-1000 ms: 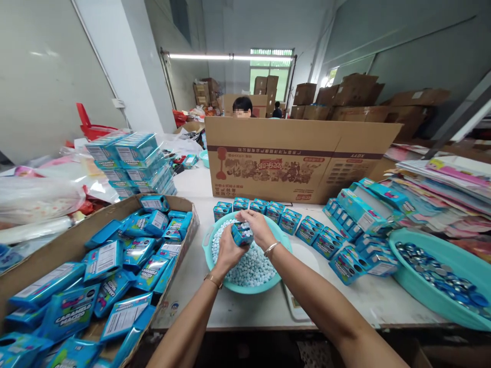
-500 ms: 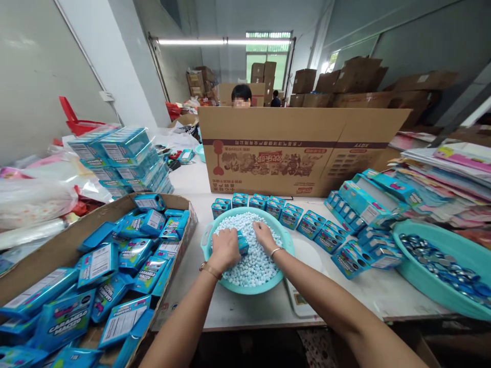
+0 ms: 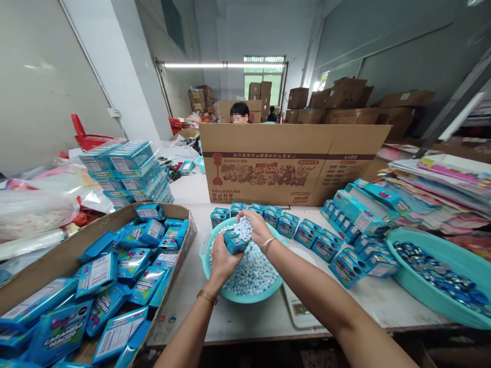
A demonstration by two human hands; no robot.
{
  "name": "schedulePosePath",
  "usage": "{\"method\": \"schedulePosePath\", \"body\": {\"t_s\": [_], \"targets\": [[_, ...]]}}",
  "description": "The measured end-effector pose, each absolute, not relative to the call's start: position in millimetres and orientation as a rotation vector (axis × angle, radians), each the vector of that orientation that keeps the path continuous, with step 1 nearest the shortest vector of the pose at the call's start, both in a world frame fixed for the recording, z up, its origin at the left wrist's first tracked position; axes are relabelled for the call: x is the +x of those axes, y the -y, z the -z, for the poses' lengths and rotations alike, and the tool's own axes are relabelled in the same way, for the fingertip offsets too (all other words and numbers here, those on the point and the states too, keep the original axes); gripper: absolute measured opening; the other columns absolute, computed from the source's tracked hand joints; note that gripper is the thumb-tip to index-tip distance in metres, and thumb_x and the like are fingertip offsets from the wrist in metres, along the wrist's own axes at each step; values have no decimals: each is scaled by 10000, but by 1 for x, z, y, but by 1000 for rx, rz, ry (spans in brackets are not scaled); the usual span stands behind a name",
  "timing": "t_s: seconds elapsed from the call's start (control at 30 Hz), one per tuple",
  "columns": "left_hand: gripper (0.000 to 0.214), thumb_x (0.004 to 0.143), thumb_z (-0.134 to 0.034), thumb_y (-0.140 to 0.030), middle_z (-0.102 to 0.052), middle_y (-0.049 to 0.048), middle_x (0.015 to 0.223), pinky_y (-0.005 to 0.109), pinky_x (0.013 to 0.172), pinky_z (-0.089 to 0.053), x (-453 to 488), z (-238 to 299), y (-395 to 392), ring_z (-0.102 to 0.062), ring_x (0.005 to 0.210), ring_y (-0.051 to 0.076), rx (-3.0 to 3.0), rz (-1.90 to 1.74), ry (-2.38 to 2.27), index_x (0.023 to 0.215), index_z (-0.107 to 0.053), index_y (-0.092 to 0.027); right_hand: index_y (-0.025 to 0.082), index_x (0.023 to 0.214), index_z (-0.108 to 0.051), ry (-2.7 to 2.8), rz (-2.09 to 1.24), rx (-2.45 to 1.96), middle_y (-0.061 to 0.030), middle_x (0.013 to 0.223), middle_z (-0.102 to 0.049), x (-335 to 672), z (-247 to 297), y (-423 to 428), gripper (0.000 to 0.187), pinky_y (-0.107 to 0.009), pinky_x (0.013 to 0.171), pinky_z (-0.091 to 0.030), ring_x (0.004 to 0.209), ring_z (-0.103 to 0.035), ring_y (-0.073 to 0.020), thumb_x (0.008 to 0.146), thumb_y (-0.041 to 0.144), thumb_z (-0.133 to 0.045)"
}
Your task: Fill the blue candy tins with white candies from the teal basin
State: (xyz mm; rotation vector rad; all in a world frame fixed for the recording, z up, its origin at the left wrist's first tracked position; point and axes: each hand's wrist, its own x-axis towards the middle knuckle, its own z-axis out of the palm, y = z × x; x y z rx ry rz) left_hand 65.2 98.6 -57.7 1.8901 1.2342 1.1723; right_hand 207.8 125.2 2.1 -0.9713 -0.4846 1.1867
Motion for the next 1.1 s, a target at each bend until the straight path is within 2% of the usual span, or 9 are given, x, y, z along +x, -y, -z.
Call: {"method": "schedulePosePath", "body": {"t_s": [0.13,0.33,0.63,0.8,1.1], "targets": [[735,605,-777,-291,-619,95,1186,455,1002,-451,72,67,-99,-583,1168,310,1829,-1273,-1183,1265,-471,-188,182,592,-621,570,-1155,-1027,-3,587,-645,206,-15,-121,150,-274,623,-478,591,-592,-146,619,258,-748],[765,563,-776,-232,-599,117,1227,469,1047,-418,71,65,-101,-553,1213,319,1794,-1215,-1201,1258,-465,-166,191,605,-624,584,-1151,-1088,4,585,-635,207,-7,-118,161,-315,693,-489,609,-597,-159,602,283,-756],[710,536,-774,-182,-622,88,1173,441,1001,-442,73,52,-100,-588,1146,301,1815,-1112,-1219,1192,-502,-184,178,613,-657,649,-1136,-1095,-28,646,-677,204,-5,-117,188,-328,799,-502,688,-628,-166,622,326,-772],[691,556,-761,-195,-620,91,1161,427,978,-455,75,41,-100,-598,1112,290,1814,-1064,-1183,1192,-494,-168,184,617,-650,664,-1104,-1114,-34,658,-680,211,-6,-113,256,-339,824,-501,710,-647,-175,680,392,-784],[679,554,-755,-183,-637,46,1085,385,907,-494,78,42,-91,-630,987,239,1662,-1076,-1022,1181,-497,-175,189,641,-661,695,-1017,-1201,-41,684,-702,213,-4,-102,413,-326,782,-487,729,-646,-194,694,592,-736]]}}
